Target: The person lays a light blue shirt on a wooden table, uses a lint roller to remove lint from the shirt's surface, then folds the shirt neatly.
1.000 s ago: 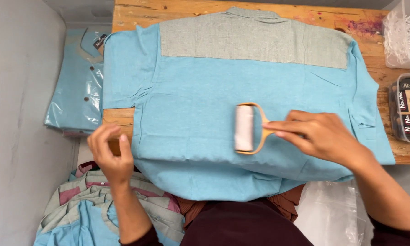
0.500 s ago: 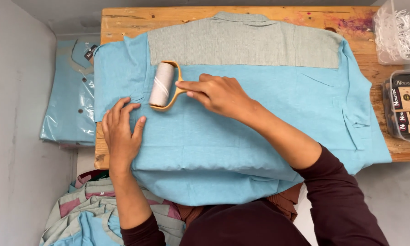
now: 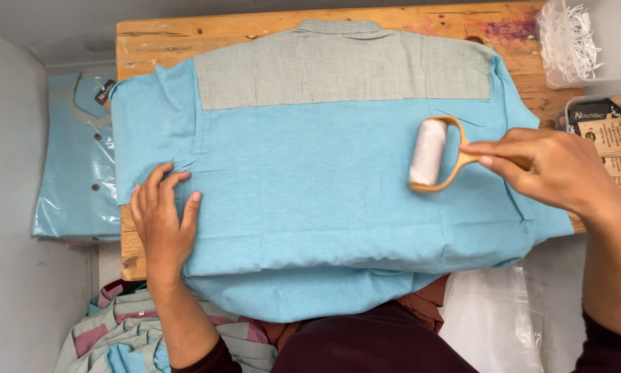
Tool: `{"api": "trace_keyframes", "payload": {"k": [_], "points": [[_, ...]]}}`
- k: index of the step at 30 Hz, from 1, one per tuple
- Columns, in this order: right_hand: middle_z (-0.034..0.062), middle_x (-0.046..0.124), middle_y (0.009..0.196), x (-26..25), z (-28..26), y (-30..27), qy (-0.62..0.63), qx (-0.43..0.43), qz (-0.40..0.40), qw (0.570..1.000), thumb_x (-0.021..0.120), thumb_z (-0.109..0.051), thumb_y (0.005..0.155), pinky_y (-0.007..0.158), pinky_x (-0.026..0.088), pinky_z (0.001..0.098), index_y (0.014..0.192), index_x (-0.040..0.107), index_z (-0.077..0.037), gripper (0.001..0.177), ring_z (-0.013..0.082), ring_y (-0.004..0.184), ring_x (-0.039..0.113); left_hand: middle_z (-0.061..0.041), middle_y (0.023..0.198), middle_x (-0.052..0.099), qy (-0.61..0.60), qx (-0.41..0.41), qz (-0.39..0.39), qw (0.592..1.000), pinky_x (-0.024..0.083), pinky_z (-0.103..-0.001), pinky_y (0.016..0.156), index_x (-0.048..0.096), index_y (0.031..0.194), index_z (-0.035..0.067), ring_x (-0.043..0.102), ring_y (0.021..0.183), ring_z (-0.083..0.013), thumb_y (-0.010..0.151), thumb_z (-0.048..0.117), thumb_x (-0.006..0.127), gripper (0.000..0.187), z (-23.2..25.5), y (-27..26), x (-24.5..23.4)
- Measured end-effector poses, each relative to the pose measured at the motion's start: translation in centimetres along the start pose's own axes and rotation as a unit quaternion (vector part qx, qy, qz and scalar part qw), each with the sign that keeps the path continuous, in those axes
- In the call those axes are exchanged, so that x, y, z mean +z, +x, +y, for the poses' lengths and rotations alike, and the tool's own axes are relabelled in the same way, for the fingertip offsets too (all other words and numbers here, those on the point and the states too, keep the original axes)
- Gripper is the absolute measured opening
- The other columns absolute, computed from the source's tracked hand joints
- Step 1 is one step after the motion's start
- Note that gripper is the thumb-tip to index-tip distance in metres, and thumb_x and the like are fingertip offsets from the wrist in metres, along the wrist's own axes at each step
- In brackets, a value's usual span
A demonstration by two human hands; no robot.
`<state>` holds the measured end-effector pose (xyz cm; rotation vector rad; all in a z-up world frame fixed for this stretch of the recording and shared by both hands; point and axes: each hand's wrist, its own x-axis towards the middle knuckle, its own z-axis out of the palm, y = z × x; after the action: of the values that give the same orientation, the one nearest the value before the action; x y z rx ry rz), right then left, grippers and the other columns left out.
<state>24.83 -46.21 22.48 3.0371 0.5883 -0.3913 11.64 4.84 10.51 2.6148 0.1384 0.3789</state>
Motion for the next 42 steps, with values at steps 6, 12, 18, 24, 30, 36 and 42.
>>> {"api": "trace_keyframes", "payload": {"k": [6, 12, 18, 24, 30, 36, 42], "points": [[-0.0027, 0.065, 0.082, 1.6, -8.1, 7.0, 0.092, -0.062, 0.116, 0.987, 0.054, -0.04, 0.108, 0.064, 0.046, 0.033, 0.14, 0.067, -0.045, 0.035, 0.0174, 0.076, 0.062, -0.008, 0.149, 0.048, 0.008, -0.009, -0.006, 1.0, 0.019, -0.055, 0.123, 0.056, 0.132, 0.014, 0.042, 0.143, -0.0279, 0.107, 0.04, 0.051, 0.036, -1.4, -0.3, 0.8], [0.0037, 0.07, 0.089, 3.1, -18.9, 20.6, 0.17, -0.159, 0.189, 0.954, 0.056, -0.038, 0.106, 0.064, 0.05, 0.0414, 0.133, 0.069, -0.042, 0.03, 0.0266, 0.084, 0.068, -0.006, 0.149, 0.049, -0.009, -0.026, -0.001, 1.0, 0.017, -0.055, 0.124, 0.058, 0.13, 0.015, 0.043, 0.142, -0.0261, 0.106, 0.04, 0.052, 0.035, -0.6, -0.2, 0.4], [-0.0038, 0.074, 0.112, 2.7, -18.1, 22.9, 0.213, -0.161, 0.132, 0.955, 0.052, -0.032, 0.103, 0.069, 0.048, 0.0456, 0.136, 0.066, -0.041, 0.036, 0.0271, 0.104, 0.065, -0.009, 0.147, 0.051, -0.011, -0.019, -0.007, 1.0, 0.019, -0.055, 0.122, 0.058, 0.13, 0.01, 0.044, 0.141, -0.0291, 0.106, 0.037, 0.05, 0.037, 0.1, 0.0, -0.3], [-0.0023, 0.062, 0.087, 4.2, -3.7, 12.5, 0.211, -0.1, 0.123, 0.964, 0.061, -0.03, 0.107, 0.067, 0.039, 0.0353, 0.139, 0.068, -0.039, 0.034, 0.0185, 0.077, 0.055, -0.012, 0.15, 0.049, 0.001, -0.022, -0.024, 0.999, 0.016, -0.057, 0.123, 0.059, 0.132, 0.007, 0.041, 0.144, -0.0318, 0.107, 0.036, 0.05, 0.039, -0.4, 0.0, -0.1], [-0.0013, 0.068, 0.092, 4.4, 6.1, -2.4, 0.176, 0.039, 0.12, 0.976, 0.063, -0.027, 0.107, 0.066, 0.035, 0.0311, 0.14, 0.071, -0.03, 0.034, 0.016, 0.072, 0.049, -0.016, 0.151, 0.049, 0.0, -0.003, -0.023, 1.0, 0.016, -0.06, 0.123, 0.059, 0.134, 0.004, 0.042, 0.144, -0.0354, 0.109, 0.037, 0.049, 0.042, -0.8, -0.3, 0.0], [0.0151, 0.064, 0.127, 6.4, 8.4, -12.2, 0.238, 0.117, 0.259, 0.929, 0.068, -0.012, 0.106, 0.099, 0.041, 0.0354, 0.15, 0.065, -0.007, 0.045, 0.0259, 0.11, 0.056, -0.022, 0.148, 0.048, -0.058, 0.026, 0.079, 0.995, 0.043, -0.053, 0.109, 0.065, 0.128, -0.006, 0.045, 0.14, -0.0384, 0.112, 0.015, 0.057, 0.027, 0.5, -2.3, -0.8], [0.0252, 0.061, 0.122, 13.4, 12.3, -12.5, 0.103, 0.156, 0.423, 0.887, 0.062, -0.006, 0.113, 0.099, 0.044, 0.0527, 0.157, 0.064, 0.005, 0.045, 0.0421, 0.111, 0.056, -0.023, 0.127, 0.046, -0.071, -0.004, 0.343, 0.937, 0.048, -0.051, 0.097, 0.059, 0.115, -0.016, 0.049, 0.118, -0.0374, 0.109, -0.007, 0.053, 0.012, 0.7, -7.6, 0.2]]}}
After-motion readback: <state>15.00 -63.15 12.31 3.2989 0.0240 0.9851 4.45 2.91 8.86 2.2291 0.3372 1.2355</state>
